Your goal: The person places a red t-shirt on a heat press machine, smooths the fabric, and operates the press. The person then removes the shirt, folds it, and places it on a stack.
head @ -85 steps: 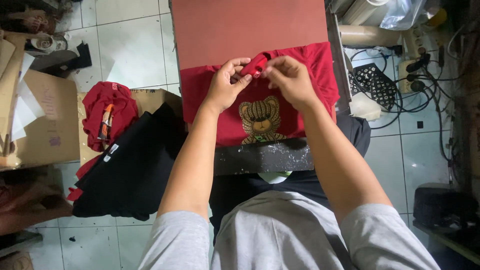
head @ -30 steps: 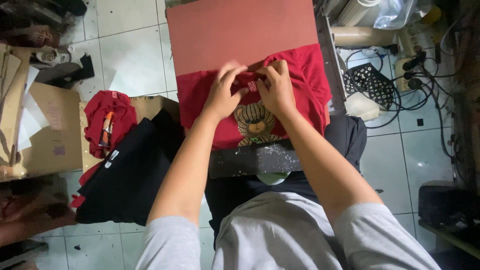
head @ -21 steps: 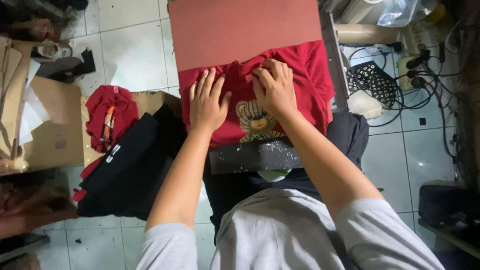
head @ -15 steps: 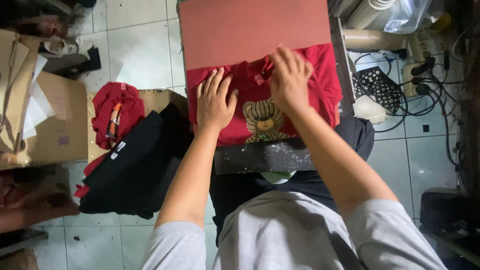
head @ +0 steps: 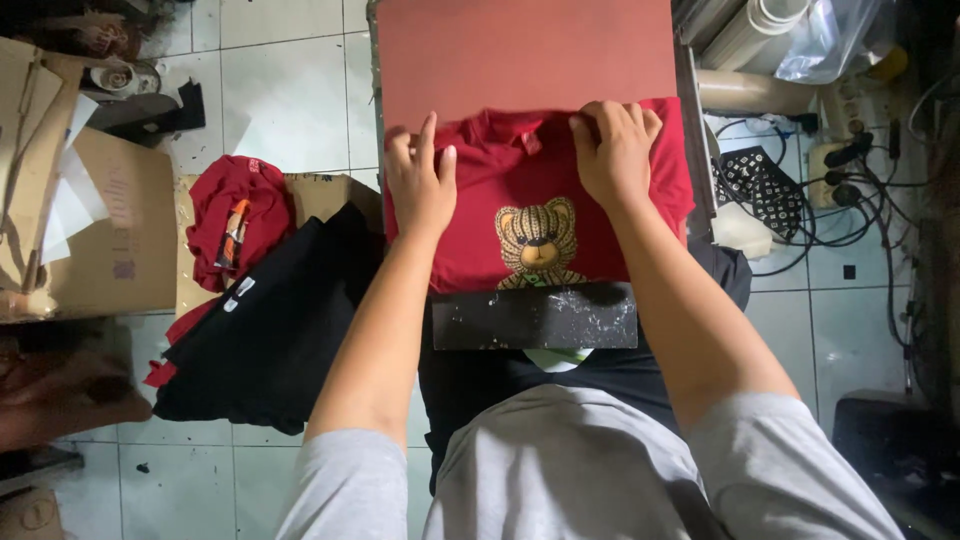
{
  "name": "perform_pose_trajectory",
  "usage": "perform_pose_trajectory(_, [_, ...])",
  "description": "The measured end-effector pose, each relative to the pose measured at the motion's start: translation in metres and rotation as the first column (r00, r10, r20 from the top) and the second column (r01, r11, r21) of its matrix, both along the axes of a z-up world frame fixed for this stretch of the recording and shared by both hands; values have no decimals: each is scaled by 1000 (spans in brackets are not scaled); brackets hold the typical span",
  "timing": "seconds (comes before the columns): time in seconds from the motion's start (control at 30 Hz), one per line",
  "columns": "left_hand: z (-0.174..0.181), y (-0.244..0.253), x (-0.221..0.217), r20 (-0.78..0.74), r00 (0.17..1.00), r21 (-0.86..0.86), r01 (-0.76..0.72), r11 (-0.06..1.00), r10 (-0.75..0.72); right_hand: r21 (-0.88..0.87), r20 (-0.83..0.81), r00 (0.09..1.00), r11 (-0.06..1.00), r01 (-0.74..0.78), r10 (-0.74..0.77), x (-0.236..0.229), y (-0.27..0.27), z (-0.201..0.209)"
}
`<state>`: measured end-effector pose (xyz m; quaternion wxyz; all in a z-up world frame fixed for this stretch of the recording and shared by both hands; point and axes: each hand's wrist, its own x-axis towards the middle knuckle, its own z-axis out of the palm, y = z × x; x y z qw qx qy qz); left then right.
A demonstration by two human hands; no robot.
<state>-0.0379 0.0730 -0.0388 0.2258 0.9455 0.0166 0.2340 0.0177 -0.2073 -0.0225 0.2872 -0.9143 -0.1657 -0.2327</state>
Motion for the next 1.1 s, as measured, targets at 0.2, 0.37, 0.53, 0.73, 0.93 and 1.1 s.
perform_pose_trajectory(0.2, [38, -2, 14, -88, 988, -100, -137, 986, 128, 12, -75, 996, 999, 53, -52, 4, -2, -4])
perform_pose_trajectory(0.37, [27, -16, 8, -7, 966, -91, -257, 962, 257, 31, -5, 1000, 999, 15, -15, -6, 3, 19])
perform_pose_trajectory(0.53, [37, -41, -7, 64, 996, 74, 60, 995, -65, 0, 76, 995, 997, -72, 72, -9, 5, 20])
perform_pose_trajectory(0.73, [28, -46, -18, -144, 985, 267, 129, 955, -92, -263, 137, 990, 965, 2, 35, -6, 8, 2])
perform_pose_trajectory(0.93, [29, -46, -17, -168, 984, 270, 105, 957, -60, -272, 59, 991, 957, -102, 123, -64, 16, 69])
perform_pose_trajectory(1.1, [24, -43, -13, -141, 987, 222, 112, 969, -82, -378, -415, 909, 913, -152, -21, -103, -21, 39])
